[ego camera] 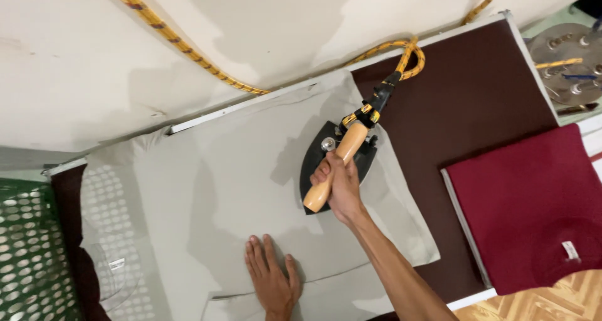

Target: Ironing a t-shirt on a flat station using a professional steam iron.

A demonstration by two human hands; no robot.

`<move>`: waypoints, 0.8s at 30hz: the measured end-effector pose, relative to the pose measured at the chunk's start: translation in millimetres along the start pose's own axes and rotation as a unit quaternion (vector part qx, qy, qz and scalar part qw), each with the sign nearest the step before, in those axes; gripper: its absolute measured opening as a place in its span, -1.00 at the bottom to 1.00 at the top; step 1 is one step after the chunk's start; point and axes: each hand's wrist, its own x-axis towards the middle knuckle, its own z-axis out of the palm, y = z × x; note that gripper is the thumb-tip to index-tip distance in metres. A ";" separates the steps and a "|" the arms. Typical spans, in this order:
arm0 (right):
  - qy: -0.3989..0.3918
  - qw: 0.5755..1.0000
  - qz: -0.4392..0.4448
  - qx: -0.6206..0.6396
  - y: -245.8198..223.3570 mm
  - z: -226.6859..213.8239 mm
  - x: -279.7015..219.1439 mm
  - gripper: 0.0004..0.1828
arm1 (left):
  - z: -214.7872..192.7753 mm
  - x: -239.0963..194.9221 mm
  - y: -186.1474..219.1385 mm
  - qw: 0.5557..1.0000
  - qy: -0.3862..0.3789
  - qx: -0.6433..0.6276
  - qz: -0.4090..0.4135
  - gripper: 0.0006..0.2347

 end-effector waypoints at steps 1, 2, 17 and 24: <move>-0.008 1.000 -0.002 0.014 7.2 8.0 1.8 -0.86 | 0.2 0.3 -1.1 1.000 0.011 -0.009 0.010 -0.44; -0.016 0.999 -0.003 0.027 14.6 16.3 3.6 -0.86 | 0.3 1.0 -2.4 0.999 0.021 -0.019 0.021 -0.43; -0.083 0.985 -0.020 0.151 132.9 125.0 53.4 -0.84 | 20.9 -4.4 -21.6 0.996 0.075 -0.032 0.044 -0.45; -0.116 0.986 -0.031 0.114 165.6 143.3 61.5 -0.82 | 31.9 -9.2 -32.4 0.997 0.068 -0.025 0.040 -0.40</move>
